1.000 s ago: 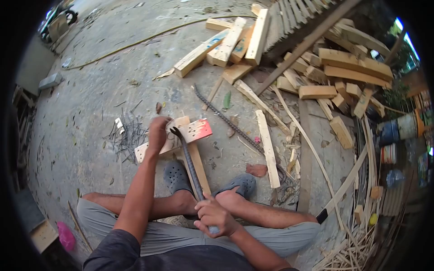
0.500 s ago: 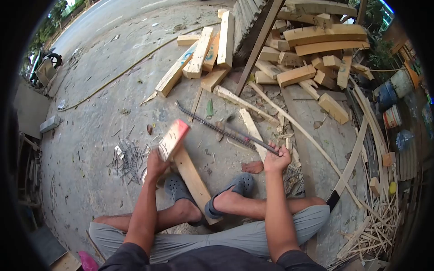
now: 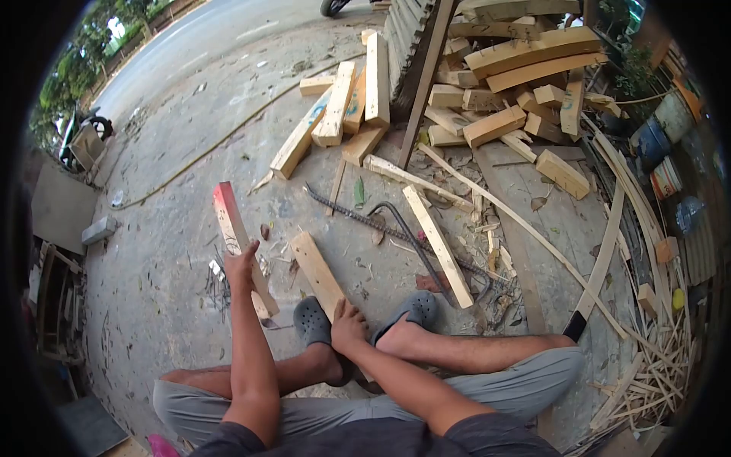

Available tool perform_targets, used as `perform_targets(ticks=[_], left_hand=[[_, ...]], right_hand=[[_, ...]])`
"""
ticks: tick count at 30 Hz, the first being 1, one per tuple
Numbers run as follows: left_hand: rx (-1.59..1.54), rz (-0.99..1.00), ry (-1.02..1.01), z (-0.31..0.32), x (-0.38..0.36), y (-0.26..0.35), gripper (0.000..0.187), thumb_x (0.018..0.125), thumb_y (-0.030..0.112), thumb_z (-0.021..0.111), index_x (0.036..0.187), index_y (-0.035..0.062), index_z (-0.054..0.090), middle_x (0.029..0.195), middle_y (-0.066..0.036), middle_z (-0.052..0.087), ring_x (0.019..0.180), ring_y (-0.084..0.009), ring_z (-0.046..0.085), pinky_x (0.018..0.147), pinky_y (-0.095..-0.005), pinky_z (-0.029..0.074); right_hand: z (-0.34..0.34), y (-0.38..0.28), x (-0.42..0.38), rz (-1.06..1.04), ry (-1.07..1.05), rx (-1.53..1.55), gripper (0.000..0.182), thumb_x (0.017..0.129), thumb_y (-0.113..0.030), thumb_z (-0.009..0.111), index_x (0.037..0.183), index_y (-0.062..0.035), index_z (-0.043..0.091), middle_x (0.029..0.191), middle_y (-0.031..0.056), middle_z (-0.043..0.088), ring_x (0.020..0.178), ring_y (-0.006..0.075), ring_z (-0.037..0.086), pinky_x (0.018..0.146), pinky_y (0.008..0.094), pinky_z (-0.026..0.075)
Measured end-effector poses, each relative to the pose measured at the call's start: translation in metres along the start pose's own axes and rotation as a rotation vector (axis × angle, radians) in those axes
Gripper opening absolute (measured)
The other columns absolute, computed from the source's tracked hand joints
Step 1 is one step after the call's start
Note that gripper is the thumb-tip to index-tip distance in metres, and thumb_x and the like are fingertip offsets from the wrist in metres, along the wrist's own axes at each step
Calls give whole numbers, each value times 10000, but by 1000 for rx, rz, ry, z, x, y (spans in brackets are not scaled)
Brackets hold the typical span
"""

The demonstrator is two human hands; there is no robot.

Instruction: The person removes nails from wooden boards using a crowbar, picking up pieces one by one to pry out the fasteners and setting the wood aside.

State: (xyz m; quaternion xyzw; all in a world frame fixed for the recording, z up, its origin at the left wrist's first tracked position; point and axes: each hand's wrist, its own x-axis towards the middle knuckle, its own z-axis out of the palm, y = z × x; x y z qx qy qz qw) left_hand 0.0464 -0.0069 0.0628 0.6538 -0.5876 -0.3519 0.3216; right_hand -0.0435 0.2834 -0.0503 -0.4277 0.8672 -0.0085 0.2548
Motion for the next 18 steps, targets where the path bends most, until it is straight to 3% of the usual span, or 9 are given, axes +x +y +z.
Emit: perform_targets(ticks=[3,4,7,9,13,15,16,17,18], left_hand=[[93,41,17,-11,-13,32,774,694,377,941,1220,-68,588,1055,-164,704,890,-245,682,792,-376,539],[16,39,-92,-18,-13,39,782,691,380,943,1225,-58,576,1066,-172,698,910,-257,680,799,-390,537],[2,84,-159,-28,-21,55,756,692,376,941,1205,-46,581,1055,-169,697,891,-253,676,788,-395,534],[34,61,-140,-27,-20,51,715,667,354,942,1184,-35,639,1041,-156,725,876,-249,685,819,-383,528],[-39,-2,-247,-8,-8,20,605,731,424,909,1060,-31,686,887,-114,700,765,-224,662,702,-388,523],[-33,-115,-208,11,-17,13,511,774,385,889,1001,-37,711,845,-103,708,782,-217,682,697,-382,526],[-184,-136,-330,19,-21,8,511,793,421,882,984,-21,710,795,-72,672,692,-187,640,633,-372,508],[-217,-195,-409,33,-18,-6,510,800,420,876,1009,-12,702,776,-43,649,645,-159,599,606,-361,492],[-273,-202,-469,36,-36,4,505,802,416,874,1003,-11,695,778,-46,648,639,-157,589,601,-359,490]], right_hand=[[-34,12,-19,-22,-14,252,1060,829,-318,752,1639,-3,145,1394,319,439,1260,511,512,1077,544,445],[-52,20,-23,-46,-15,363,1058,824,-313,757,1639,-4,157,1385,312,443,1256,503,511,1087,530,441],[-36,41,-11,-208,180,738,1022,833,-319,766,1629,2,213,1386,315,443,1261,479,504,1094,492,438],[-49,43,-3,-323,431,772,994,858,-356,758,1612,36,243,1354,316,472,1251,448,503,1086,472,434],[-175,27,39,-415,730,774,986,859,-280,785,1598,73,235,1324,335,462,1192,471,515,1027,481,464],[-294,12,74,-310,736,672,942,838,-275,809,1566,73,322,1124,340,588,1074,466,554,956,487,479],[-333,14,126,-367,749,831,939,825,-282,827,1554,59,344,1063,361,619,1106,478,557,990,513,468],[-366,12,170,-447,1209,616,900,839,-347,815,1534,36,390,1228,366,586,1195,486,543,1033,541,454],[-406,9,189,-276,1166,620,845,870,-429,775,1495,35,447,1371,341,524,1263,496,519,1075,558,433]])
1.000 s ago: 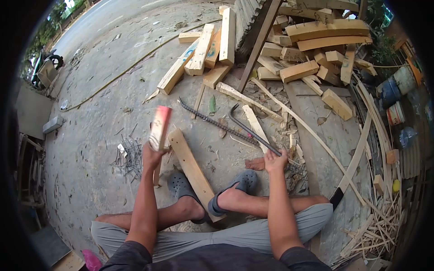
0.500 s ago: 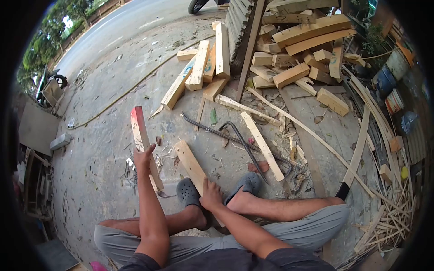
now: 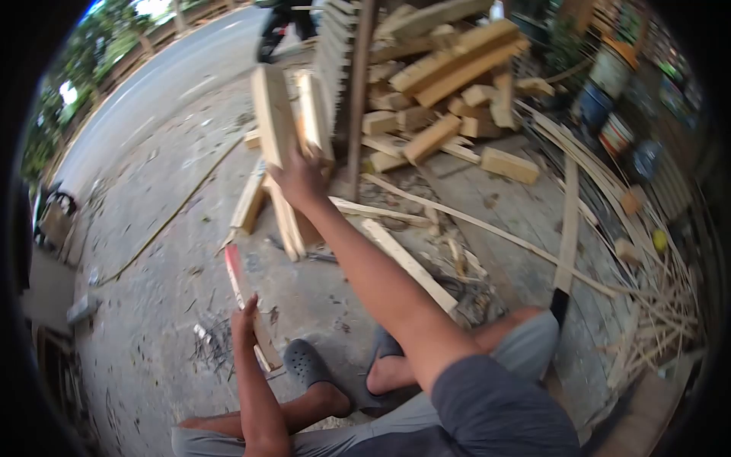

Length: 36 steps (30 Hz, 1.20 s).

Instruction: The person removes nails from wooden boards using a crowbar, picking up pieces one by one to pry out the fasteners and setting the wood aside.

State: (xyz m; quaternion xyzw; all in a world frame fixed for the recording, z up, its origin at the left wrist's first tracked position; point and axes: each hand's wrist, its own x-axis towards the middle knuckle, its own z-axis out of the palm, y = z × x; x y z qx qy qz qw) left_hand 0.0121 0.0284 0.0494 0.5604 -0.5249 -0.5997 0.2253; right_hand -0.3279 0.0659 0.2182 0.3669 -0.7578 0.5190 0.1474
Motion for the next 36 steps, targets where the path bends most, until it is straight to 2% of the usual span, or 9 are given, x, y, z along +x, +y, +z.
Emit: perform_targets(ticks=[4,9,13,15,16,22,26,29,36], left_hand=[[-15,-9,-55,48,-2,-8,488,809,407,868,961,-17,680,796,-66,657,649,-167,605,601,-363,499],[76,19,5,119,33,-66,551,821,416,854,984,-71,657,864,-144,693,732,-216,656,676,-396,532],[655,207,58,150,1,-77,783,846,489,800,1160,-185,557,1142,-359,649,1054,-470,648,943,-528,493],[878,272,234,164,2,-124,972,889,551,715,1343,-254,415,1385,-468,453,1311,-577,450,1151,-577,319],[842,174,48,163,-12,-100,1074,948,589,615,1455,-278,235,1511,-515,231,1439,-624,228,1243,-584,132],[1005,128,111,174,-5,-121,1088,970,636,550,1468,-270,214,1532,-493,222,1456,-600,210,1250,-569,127],[969,200,105,177,-19,-104,953,1014,533,559,1469,-251,265,1484,-549,242,1430,-675,207,1231,-635,159],[949,140,132,176,-15,-103,1013,991,597,555,1467,-254,279,1507,-514,266,1462,-621,222,1250,-588,151],[1034,438,127,144,28,-175,909,897,580,695,1303,-201,468,1381,-437,441,1299,-543,431,1160,-553,290]], right_hand=[[-34,-17,85,-154,-102,164,515,934,-380,693,1216,47,638,1196,297,626,1134,473,607,981,508,514],[-114,71,20,-138,-332,-2,287,928,-309,677,1036,-48,726,1035,204,691,1019,410,665,905,470,547],[-182,268,-1,369,-369,-476,349,897,-314,712,1087,-21,704,1148,216,688,1095,397,657,980,472,521],[-226,343,9,457,-335,-808,514,890,-280,699,1276,39,585,1318,282,588,1218,453,594,1011,516,508],[-246,383,19,515,-278,-859,564,873,-264,703,1320,45,548,1379,292,530,1249,476,557,1018,532,500],[-316,489,107,428,-303,-1323,670,893,-105,674,1514,-68,427,1482,121,481,1344,350,510,1079,554,465],[-299,487,114,457,-522,-1408,667,833,-149,770,1445,-118,505,1425,91,534,1354,296,510,1080,535,460],[-296,487,106,151,-723,-1602,586,804,-172,793,1341,-75,579,1373,125,568,1298,315,548,1061,555,456],[-349,247,63,255,-312,-890,561,782,-283,841,1244,-56,617,1247,152,637,1109,360,663,944,486,529]])
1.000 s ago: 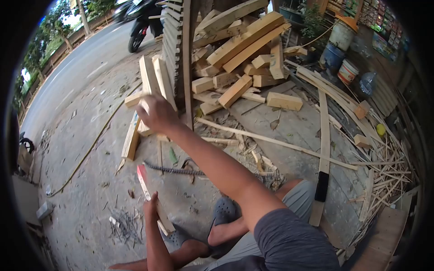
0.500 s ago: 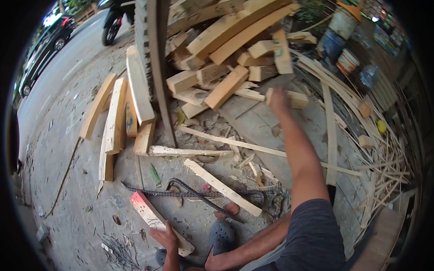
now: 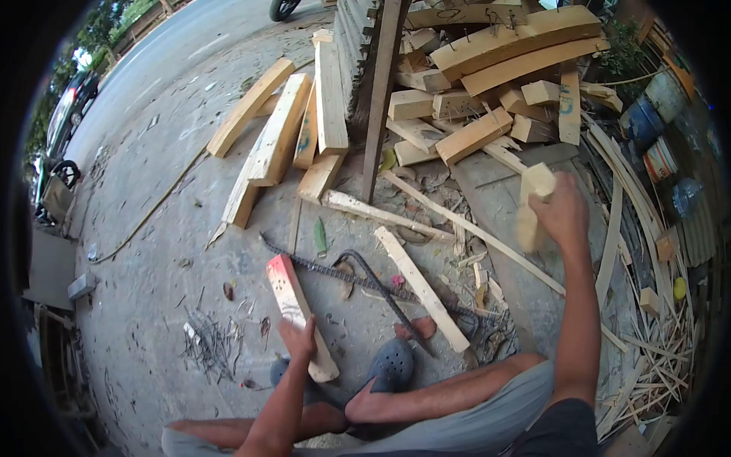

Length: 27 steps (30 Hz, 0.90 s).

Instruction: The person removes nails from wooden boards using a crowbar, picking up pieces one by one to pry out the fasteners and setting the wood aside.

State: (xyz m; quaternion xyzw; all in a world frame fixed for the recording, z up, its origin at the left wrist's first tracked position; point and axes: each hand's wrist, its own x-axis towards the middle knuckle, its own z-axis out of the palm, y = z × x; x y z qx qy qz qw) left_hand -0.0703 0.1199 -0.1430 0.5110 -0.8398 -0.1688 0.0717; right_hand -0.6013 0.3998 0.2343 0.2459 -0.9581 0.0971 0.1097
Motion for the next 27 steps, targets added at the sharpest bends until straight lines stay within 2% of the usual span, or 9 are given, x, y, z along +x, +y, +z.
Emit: perform_targets(ticks=[3,5,7,12,15,20,23,25,27], left_hand=[[-539,-294,-210,-12,36,-17,646,875,414,766,1202,-122,615,1092,-212,692,981,-307,686,846,-452,538],[-869,-394,-235,-91,38,14,539,874,355,753,1168,-80,630,938,-102,708,792,-209,688,720,-365,549],[-1255,-450,-215,-143,38,18,501,867,334,756,1181,-32,617,942,-81,676,801,-200,662,735,-370,545],[-983,-252,-184,-274,14,14,643,792,243,810,1312,-30,550,1132,-135,649,985,-232,661,891,-376,536],[-657,16,-95,-273,15,-23,804,715,210,857,1396,-40,513,1188,-144,663,1077,-266,653,976,-377,499],[-437,189,-473,-277,-9,3,1010,611,239,903,1495,23,465,1413,-211,528,1284,-347,555,1122,-396,426],[-195,314,-714,-254,-14,20,1038,590,265,903,1520,113,468,1377,-199,535,1277,-374,554,1094,-421,455],[-207,339,-785,-246,-23,26,1047,589,285,899,1523,101,461,1379,-189,532,1274,-377,558,1089,-424,460],[-242,330,-815,-241,-27,27,1048,593,297,894,1524,96,458,1372,-183,535,1273,-372,560,1087,-418,461]], right_hand=[[-21,-17,-60,216,-108,710,607,826,-248,812,1329,-36,546,1213,157,660,1048,328,700,832,429,588],[-5,-48,-112,329,-344,1098,674,862,-235,786,1422,-30,473,1232,152,655,1007,283,710,798,385,619],[16,-116,-170,491,-612,1330,658,910,-228,743,1462,-17,455,1268,157,639,1009,279,710,841,392,634],[200,-257,-346,1078,-906,1996,488,957,-321,733,1335,-61,567,1099,128,658,937,308,704,870,409,586],[222,-306,-426,965,-974,1678,478,996,-344,683,1319,-18,549,1085,130,647,946,302,704,855,422,578],[232,-275,-464,584,-1397,1039,586,1050,-487,537,1294,40,614,1219,229,689,1015,332,728,847,493,572],[113,-284,-385,30,-1484,555,617,1041,-505,491,1140,60,717,1152,299,718,1043,378,727,891,492,563],[161,-238,-365,-278,-840,350,531,989,-468,551,1024,17,764,1028,281,734,1021,384,724,899,471,555],[150,-192,-319,-303,-777,77,515,942,-485,584,1064,-19,766,1035,285,716,1021,437,697,940,508,532]])
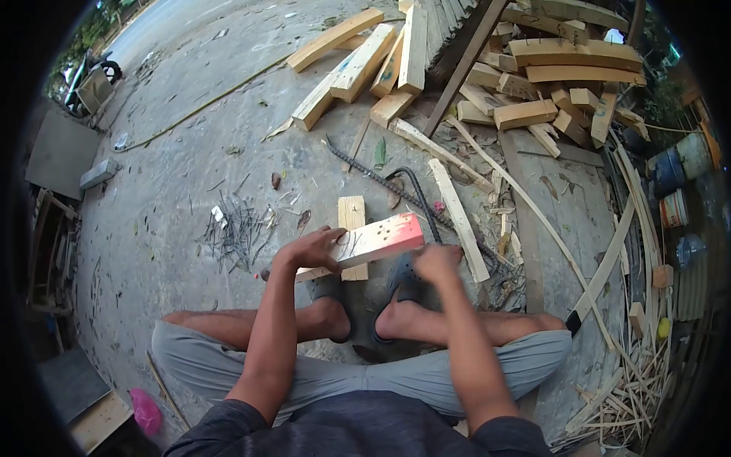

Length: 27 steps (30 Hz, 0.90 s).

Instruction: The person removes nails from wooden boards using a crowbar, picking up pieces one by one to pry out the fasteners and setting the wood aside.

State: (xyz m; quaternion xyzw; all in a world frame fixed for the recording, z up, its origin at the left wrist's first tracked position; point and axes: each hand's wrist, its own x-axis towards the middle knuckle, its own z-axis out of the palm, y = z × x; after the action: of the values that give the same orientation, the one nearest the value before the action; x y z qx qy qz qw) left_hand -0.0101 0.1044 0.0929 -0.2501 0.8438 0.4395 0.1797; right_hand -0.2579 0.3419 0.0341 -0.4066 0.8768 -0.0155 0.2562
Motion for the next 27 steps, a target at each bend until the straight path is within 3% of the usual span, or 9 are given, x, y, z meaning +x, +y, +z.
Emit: perform_targets(ticks=[1,2,3,6,12,15,18,22,27], left_hand=[[0,5,-4,-1,-1,0,1041,596,311,884,1522,92,462,1360,-180,540,1259,-368,567,1081,-413,464],[35,24,33,-1,3,-5,1036,596,308,882,1520,93,464,1357,-178,544,1255,-368,569,1077,-415,466],[68,42,69,2,10,-14,1031,597,305,880,1517,93,466,1354,-176,547,1252,-368,571,1073,-416,468],[175,30,50,-8,11,-6,985,585,260,878,1483,104,504,1338,-161,565,1245,-363,576,1064,-421,471],[444,-58,-106,30,18,-3,875,552,244,899,1374,159,613,1282,-120,626,1240,-317,594,1046,-479,461],[505,-7,115,53,20,-14,810,578,282,887,1337,143,641,1234,-113,643,1194,-329,601,1018,-490,455],[541,39,317,65,29,-15,798,610,313,870,1352,129,638,1206,-115,644,1158,-339,601,995,-482,457],[562,27,431,64,37,-16,829,627,364,860,1391,149,619,1214,-127,623,1159,-340,584,972,-489,455],[544,-51,491,67,37,-19,940,621,446,890,1457,194,541,1234,-167,575,1149,-385,560,950,-517,445]], right_hand=[[-11,30,4,149,-15,95,554,919,-532,598,1036,-22,775,1071,271,724,1054,420,698,973,496,529],[-43,40,-11,163,-72,-16,612,896,-532,662,1213,-11,715,1191,266,707,1138,421,675,1012,503,515],[-19,71,-9,377,207,-180,705,880,-472,723,1386,-3,576,1319,276,652,1230,441,627,1051,527,492],[20,143,9,493,-18,47,746,864,-401,766,1426,4,487,1346,289,630,1257,446,611,1068,523,484],[-18,97,-6,396,41,166,684,889,-355,729,1413,18,496,1333,278,641,1252,423,624,1066,518,476],[-47,106,-11,288,167,153,726,887,-321,722,1467,20,448,1313,291,634,1191,468,632,1007,554,495],[-20,117,-7,339,531,-291,718,869,-316,729,1451,19,473,1334,298,602,1190,485,608,976,569,495],[-10,59,1,235,161,0,648,877,-259,710,1413,39,501,1410,299,546,1282,465,560,1060,515,468],[76,66,28,290,33,-238,460,964,-218,564,1333,55,559,1407,328,568,1257,469,606,1024,536,500]])
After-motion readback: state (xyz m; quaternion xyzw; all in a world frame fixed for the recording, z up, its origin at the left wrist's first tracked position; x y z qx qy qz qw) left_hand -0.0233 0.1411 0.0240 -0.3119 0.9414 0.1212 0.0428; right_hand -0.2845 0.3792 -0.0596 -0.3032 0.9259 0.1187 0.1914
